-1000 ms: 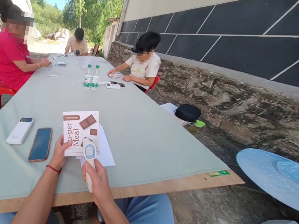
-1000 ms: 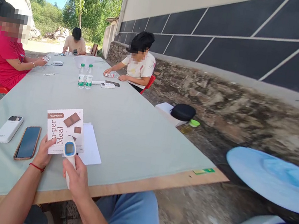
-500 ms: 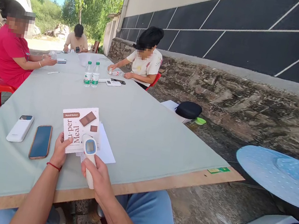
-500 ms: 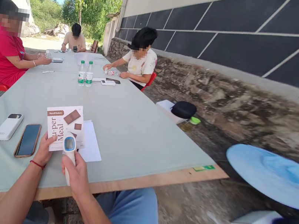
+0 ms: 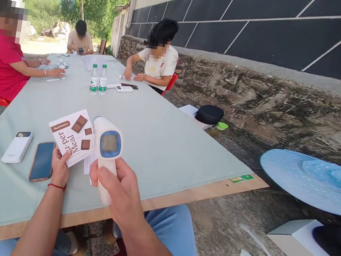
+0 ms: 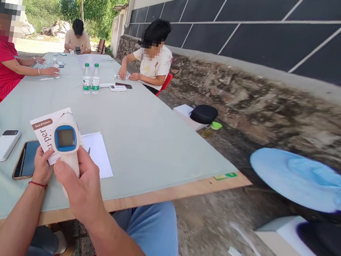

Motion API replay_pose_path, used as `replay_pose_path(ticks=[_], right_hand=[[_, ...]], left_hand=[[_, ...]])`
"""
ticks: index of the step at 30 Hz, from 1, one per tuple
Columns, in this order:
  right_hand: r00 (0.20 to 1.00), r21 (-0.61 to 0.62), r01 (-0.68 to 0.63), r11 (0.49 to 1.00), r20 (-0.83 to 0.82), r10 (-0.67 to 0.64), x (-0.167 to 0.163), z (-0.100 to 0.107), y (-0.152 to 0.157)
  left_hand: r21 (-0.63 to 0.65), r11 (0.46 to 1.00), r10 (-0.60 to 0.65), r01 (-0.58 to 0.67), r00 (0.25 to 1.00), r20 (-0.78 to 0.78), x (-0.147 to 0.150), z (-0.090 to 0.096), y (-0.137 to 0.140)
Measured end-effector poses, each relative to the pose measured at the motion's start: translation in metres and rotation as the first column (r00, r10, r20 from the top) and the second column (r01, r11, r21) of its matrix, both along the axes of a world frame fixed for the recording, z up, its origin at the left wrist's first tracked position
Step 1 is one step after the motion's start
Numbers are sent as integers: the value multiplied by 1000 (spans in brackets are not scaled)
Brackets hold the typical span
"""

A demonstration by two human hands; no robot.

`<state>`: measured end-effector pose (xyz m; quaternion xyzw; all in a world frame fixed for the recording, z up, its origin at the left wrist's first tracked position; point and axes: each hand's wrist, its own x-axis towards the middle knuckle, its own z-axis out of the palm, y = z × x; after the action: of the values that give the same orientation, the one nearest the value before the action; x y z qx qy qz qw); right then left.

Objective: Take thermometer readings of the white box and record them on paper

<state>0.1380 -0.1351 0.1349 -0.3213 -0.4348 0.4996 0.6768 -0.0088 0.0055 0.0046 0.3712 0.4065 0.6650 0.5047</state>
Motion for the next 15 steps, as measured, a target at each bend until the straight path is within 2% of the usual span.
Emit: replay_pose_path(ticks=[6,8,10,12,13,15], right_hand=[[994,-7,55,998,97,-55,10,-5,-1],[972,-58,134,989,204,-120,22,-17,7],[913,-129,261,957,355,-202,40,-37,20],[796,-193,404,894,556,-240,64,-62,37],[700,-209,480,852,676,-229,77,-75,45],[435,-219,600,769,897,-84,102,-100,58]], left_hand=[[36,999,26,-25,999,-30,-3,-5,5],[50,997,65,-62,995,-70,-4,-7,5],[53,993,115,-108,984,-139,-5,-8,5],[57,988,151,-143,968,-199,-4,-9,4],[61,987,162,-152,962,-218,-4,-10,4],[80,985,166,-150,950,-263,-4,-12,4]])
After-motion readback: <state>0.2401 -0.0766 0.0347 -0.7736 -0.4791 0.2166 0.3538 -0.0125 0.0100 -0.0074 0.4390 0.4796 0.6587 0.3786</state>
